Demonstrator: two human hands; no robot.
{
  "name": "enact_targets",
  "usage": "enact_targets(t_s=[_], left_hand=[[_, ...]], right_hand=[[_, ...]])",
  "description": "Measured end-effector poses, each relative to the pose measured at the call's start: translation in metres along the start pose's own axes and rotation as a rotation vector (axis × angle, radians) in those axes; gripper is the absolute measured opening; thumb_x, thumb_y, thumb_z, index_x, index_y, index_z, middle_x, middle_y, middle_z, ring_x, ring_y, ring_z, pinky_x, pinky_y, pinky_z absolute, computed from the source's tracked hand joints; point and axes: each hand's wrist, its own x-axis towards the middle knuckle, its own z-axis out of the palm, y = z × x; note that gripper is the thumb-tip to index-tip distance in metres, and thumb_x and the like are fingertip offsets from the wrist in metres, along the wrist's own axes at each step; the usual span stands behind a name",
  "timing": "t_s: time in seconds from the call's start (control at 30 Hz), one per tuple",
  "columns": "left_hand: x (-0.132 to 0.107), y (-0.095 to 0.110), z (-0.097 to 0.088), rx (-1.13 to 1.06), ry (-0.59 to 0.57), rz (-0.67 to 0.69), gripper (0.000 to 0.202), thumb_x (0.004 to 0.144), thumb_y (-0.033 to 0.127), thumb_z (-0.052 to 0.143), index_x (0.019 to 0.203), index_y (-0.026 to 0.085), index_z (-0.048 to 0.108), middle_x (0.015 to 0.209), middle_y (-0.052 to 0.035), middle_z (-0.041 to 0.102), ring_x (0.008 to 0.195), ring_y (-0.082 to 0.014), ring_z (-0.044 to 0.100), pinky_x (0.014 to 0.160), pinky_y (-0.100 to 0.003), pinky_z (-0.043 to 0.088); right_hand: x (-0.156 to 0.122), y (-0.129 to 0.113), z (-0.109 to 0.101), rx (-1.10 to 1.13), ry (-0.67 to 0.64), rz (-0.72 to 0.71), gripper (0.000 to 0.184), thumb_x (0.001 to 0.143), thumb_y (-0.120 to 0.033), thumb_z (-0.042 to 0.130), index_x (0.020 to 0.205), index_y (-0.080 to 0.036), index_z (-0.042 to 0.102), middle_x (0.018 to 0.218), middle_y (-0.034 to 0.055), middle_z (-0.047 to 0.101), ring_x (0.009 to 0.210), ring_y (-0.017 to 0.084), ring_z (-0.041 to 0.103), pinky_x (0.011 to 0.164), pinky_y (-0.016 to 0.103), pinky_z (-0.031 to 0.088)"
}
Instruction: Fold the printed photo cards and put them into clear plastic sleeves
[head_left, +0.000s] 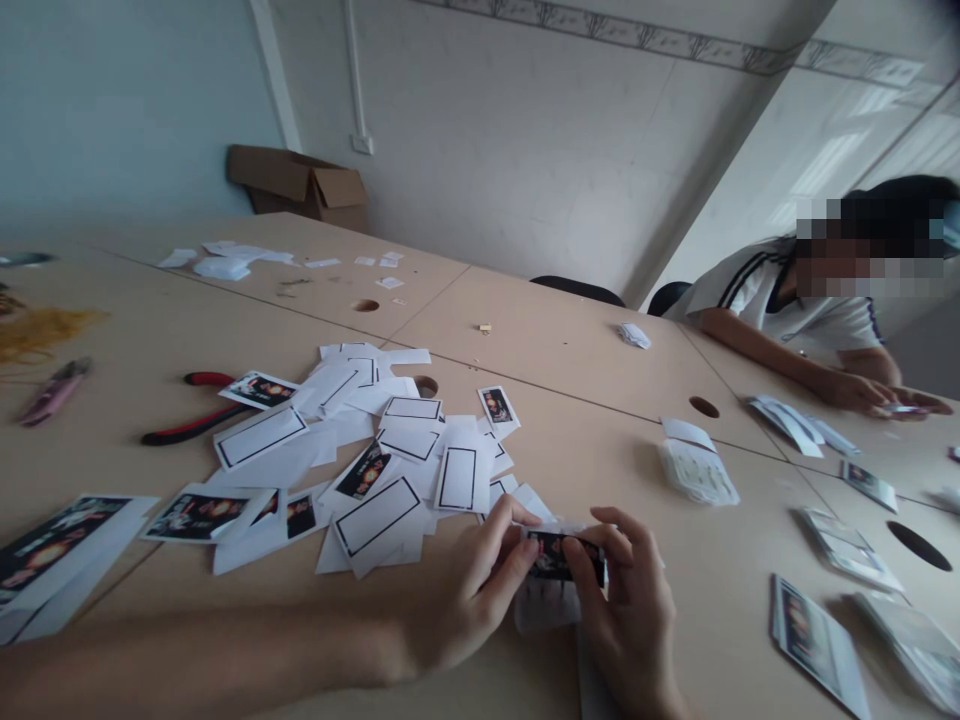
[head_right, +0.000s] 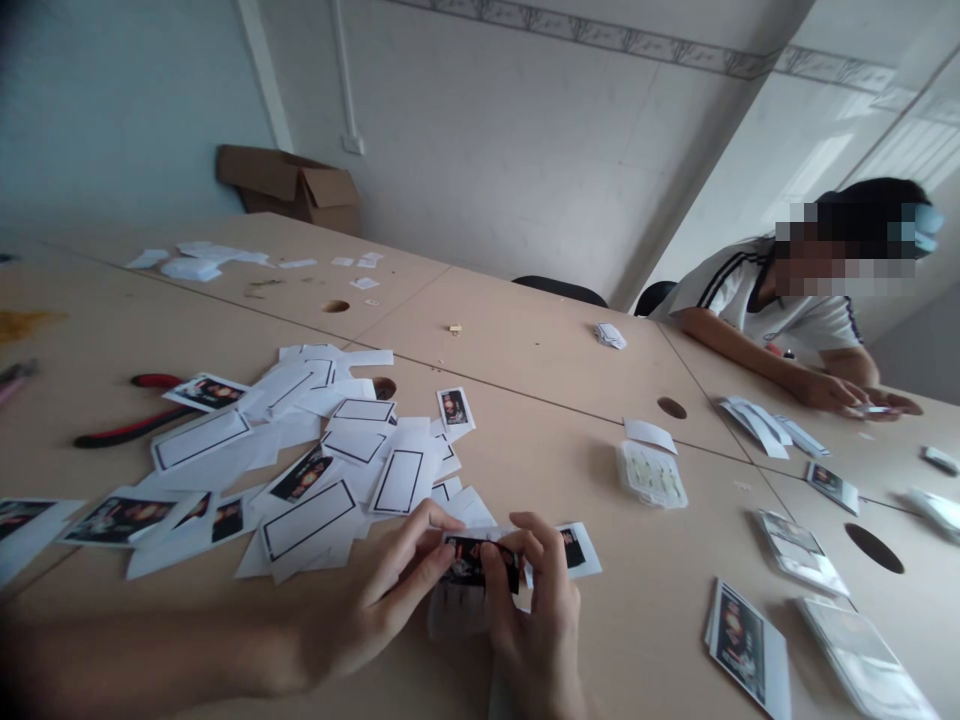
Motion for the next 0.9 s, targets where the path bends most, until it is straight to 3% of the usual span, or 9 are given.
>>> enact_targets(t_s=[0.53,0.9], left_hand=[[0.0015,0.0012,-0.0014,-0.003,-0.072,0.002,0.017,0.087,0.032,0.032,0.09,0.019,0.042,0.083,-0.0023,0.057,0.076,-0.0129,0.052,0.069,-0.025,0.039],[0.002,-0.0037,0.0024,-0.097,-0.07,0.011,0.016,0.086,0.031,0.033,0.089,0.018,0.042,0.085,-0.003,0.057,0.079,-0.0129,0.053,0.072,-0.026,0.04]], right_hand=[[-0.0011,0.0046,0.0003,-0.006,-0.023,0.179,0.022,0.075,-0.025,0.052,0.094,-0.022,0.04,0.065,-0.0011,0.057,0.057,0.011,0.052,0.05,0.022,0.042],[-0.0004,0.0059,0.0025,-0.024,-0.03,0.194,0.018,0.075,-0.026,0.053,0.088,-0.022,0.041,0.063,-0.0022,0.056,0.055,0.01,0.051,0.049,0.021,0.04]])
